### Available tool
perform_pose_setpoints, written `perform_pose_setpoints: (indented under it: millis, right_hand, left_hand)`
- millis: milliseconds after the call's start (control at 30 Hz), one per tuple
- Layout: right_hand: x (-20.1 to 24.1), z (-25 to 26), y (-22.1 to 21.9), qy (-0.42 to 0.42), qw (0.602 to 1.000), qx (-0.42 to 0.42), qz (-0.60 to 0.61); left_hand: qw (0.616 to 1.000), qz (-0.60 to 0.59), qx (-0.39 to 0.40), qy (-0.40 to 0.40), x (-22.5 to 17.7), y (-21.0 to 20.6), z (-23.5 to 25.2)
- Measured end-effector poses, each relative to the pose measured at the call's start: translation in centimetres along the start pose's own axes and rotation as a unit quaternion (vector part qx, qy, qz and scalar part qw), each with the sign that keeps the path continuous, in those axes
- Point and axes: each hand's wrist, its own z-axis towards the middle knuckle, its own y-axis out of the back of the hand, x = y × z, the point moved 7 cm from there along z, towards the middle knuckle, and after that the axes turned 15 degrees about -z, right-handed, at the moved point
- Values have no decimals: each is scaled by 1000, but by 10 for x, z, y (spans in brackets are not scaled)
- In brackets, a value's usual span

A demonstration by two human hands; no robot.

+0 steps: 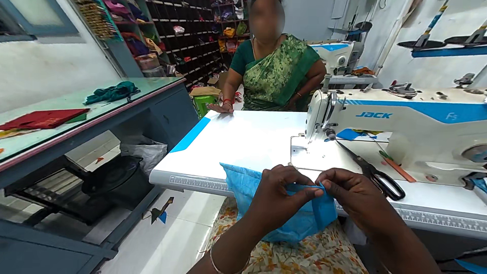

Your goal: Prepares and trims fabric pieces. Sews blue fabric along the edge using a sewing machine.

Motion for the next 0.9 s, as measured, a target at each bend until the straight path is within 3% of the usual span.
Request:
perform_pose_setpoints:
  millis: [333, 500, 733, 900]
  right_hand:
    - [5, -6, 1, 43, 988, -102, -103]
    - [6, -9, 1, 44, 981, -171, -77]
    - [0, -5, -5, 44, 990, -132, -14]
    - [-1, -4, -7, 67, 995, -68, 18]
  left_hand:
    - [991, 66, -91, -67, -4, 2, -2]
    - [989, 72, -78, -105, -8, -4, -4]
    - [990, 71, -59, -102, -8, -3, -4]
    - [991, 41, -1, -131, -12, 2, -2]
